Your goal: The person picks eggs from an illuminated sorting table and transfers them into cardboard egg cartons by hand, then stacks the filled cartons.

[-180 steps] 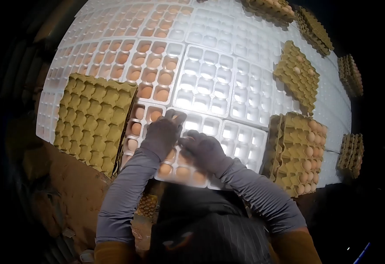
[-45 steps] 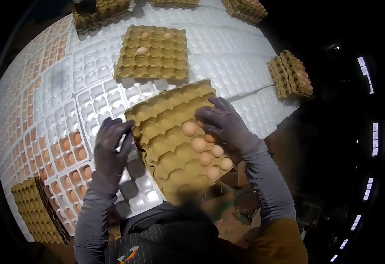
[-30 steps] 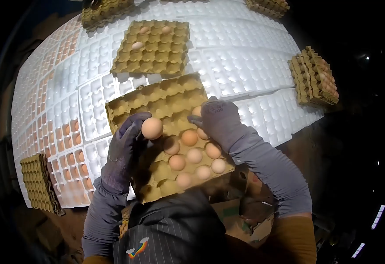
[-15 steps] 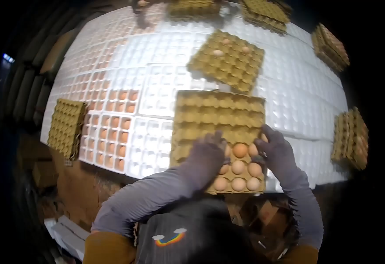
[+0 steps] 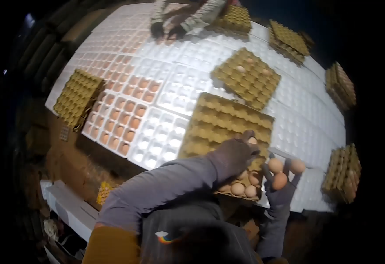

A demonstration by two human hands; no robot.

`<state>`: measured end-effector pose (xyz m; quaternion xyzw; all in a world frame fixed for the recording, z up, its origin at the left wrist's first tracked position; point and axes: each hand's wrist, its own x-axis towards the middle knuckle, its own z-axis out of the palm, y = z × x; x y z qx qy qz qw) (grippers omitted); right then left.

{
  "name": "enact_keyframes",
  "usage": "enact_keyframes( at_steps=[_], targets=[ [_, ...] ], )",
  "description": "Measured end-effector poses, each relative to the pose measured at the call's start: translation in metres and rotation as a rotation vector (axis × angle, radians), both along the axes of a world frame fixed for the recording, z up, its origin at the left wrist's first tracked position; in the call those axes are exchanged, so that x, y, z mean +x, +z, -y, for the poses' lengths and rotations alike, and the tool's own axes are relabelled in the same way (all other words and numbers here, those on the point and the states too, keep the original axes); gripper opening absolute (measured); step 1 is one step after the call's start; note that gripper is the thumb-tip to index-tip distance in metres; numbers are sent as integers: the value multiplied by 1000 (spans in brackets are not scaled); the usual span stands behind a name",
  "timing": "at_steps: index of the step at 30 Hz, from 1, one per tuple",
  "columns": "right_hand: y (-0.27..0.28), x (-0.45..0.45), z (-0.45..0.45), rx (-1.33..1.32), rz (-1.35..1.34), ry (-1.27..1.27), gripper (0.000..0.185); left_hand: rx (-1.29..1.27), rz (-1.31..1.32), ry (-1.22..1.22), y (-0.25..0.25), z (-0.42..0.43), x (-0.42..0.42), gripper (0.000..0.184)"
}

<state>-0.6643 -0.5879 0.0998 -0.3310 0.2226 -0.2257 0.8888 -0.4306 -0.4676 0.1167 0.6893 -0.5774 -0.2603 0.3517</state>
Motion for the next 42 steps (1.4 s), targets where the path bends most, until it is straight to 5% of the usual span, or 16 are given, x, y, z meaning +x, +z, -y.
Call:
enact_keyframes(
  at_steps=[2,9,12,16,17,18,20,21,22,24,26,28,29,32,36,42],
  targets=[
    [18,17,-26,-273,-193,-134,54,157,524,6,-3,10,-22,30],
    [11,-2,-49,-388,-277,-283,60,360,894,-170,-8,33,-33,34],
    [17,4,-54,-529,-403,-287,58,161,356,-98,2,13,2,35],
    [32,28,-68,-464,-322,-270,59,173,-1446,54,9,-53,76,58],
    [40,49,-79,-421,-331,-303,71,131,-1511,102,-12,-67,91,65],
    [37,52,-76,-365,-332,-143,53,62,-1576,91,-34,-88,109,69],
    [42,93,-77,164,-273,-44,53,9,-1570,184,-37,-131,138,69],
    [32,117,-82,134,-144,69,57,114,-1496,350,-39,-155,156,66],
    [38,135,-91,-472,-473,172,62,64,-1473,309,-37,-176,173,62],
    [44,205,-98,-111,-357,246,56,130,-1122,340,-38,-204,222,58],
    [35,276,-95,-532,-542,510,66,112,-1048,521,-75,-232,279,45],
    [10,355,-100,-713,-512,561,43,-99,-514,667,-85,-226,340,43],
    [-14,393,-102,-1218,-418,465,45,-9,-232,713,-84,-218,368,45],
    [-54,490,-102,-1628,-647,408,45,212,462,748,-108,-183,436,49],
    [-102,556,-89,-1967,-869,390,37,365,603,558,-133,-148,481,44],
    [-114,602,-119,-1739,-751,689,39,489,435,269,-116,-100,519,43]
  ],
)
